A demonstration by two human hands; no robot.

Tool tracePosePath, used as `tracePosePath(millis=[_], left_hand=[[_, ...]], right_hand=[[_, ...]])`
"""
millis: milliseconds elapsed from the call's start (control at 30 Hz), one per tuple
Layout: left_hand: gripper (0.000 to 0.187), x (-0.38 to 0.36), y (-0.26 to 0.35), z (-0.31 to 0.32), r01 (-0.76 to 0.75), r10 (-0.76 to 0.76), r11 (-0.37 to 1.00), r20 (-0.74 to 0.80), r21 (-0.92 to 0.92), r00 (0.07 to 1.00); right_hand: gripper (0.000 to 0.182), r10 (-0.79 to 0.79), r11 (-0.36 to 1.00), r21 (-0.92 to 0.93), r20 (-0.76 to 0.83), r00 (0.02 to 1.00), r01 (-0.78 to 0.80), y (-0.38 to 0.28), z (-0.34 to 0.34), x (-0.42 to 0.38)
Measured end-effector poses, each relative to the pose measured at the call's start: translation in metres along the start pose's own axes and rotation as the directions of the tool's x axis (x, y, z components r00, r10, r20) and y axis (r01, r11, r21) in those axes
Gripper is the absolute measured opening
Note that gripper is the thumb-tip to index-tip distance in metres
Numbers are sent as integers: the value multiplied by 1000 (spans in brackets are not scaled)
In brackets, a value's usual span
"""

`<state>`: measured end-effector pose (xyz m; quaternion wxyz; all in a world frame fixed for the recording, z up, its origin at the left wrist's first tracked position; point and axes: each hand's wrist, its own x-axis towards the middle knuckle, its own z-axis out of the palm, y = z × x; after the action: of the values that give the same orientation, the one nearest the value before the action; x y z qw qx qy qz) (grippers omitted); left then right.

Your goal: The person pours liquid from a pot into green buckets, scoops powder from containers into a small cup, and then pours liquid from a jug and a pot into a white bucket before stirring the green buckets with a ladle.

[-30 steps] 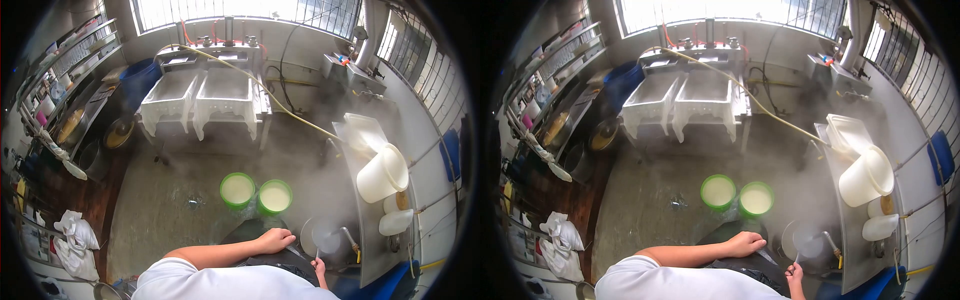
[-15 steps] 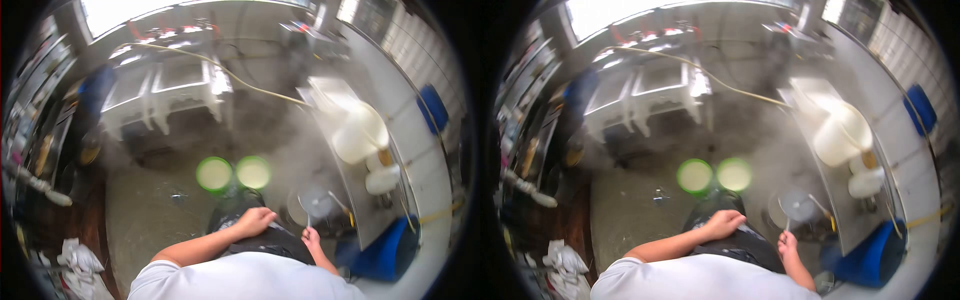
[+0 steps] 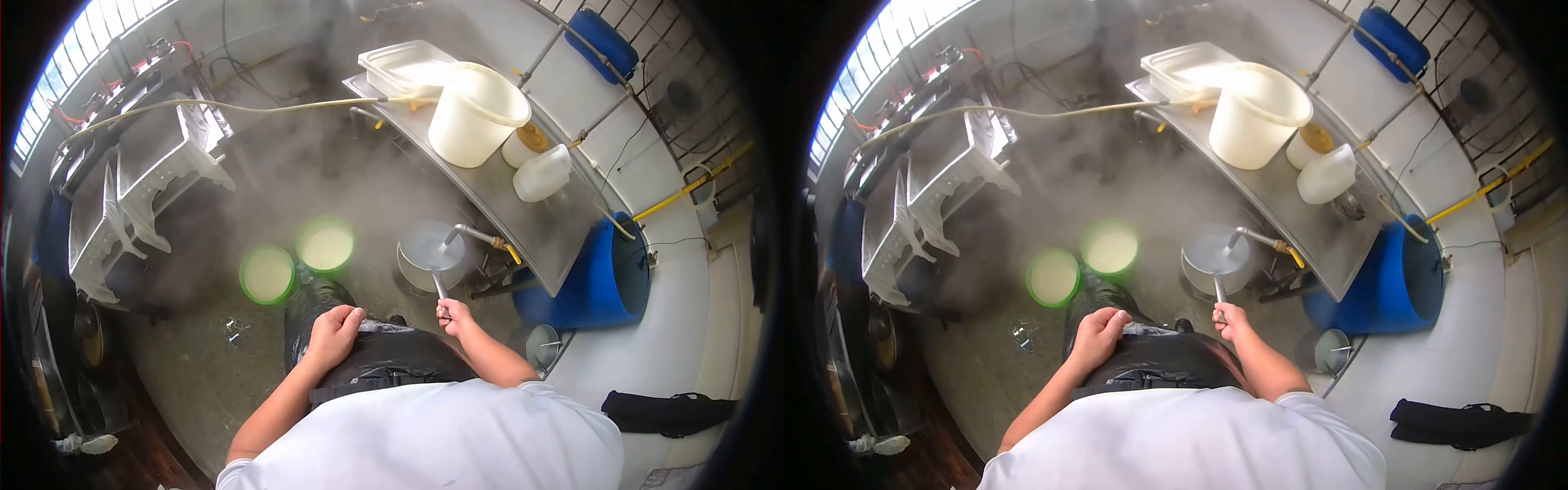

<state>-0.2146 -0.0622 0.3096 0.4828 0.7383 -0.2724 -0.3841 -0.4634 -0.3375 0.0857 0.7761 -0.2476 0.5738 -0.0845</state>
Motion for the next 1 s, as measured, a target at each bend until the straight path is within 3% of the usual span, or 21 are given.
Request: tracePosePath(millis=[1000], left_hand=[[34, 4, 1, -1, 13, -12, 1000, 22, -17, 1000]], right_hand=[[9, -13, 992, 124, -70, 997, 21, 2, -2, 1]])
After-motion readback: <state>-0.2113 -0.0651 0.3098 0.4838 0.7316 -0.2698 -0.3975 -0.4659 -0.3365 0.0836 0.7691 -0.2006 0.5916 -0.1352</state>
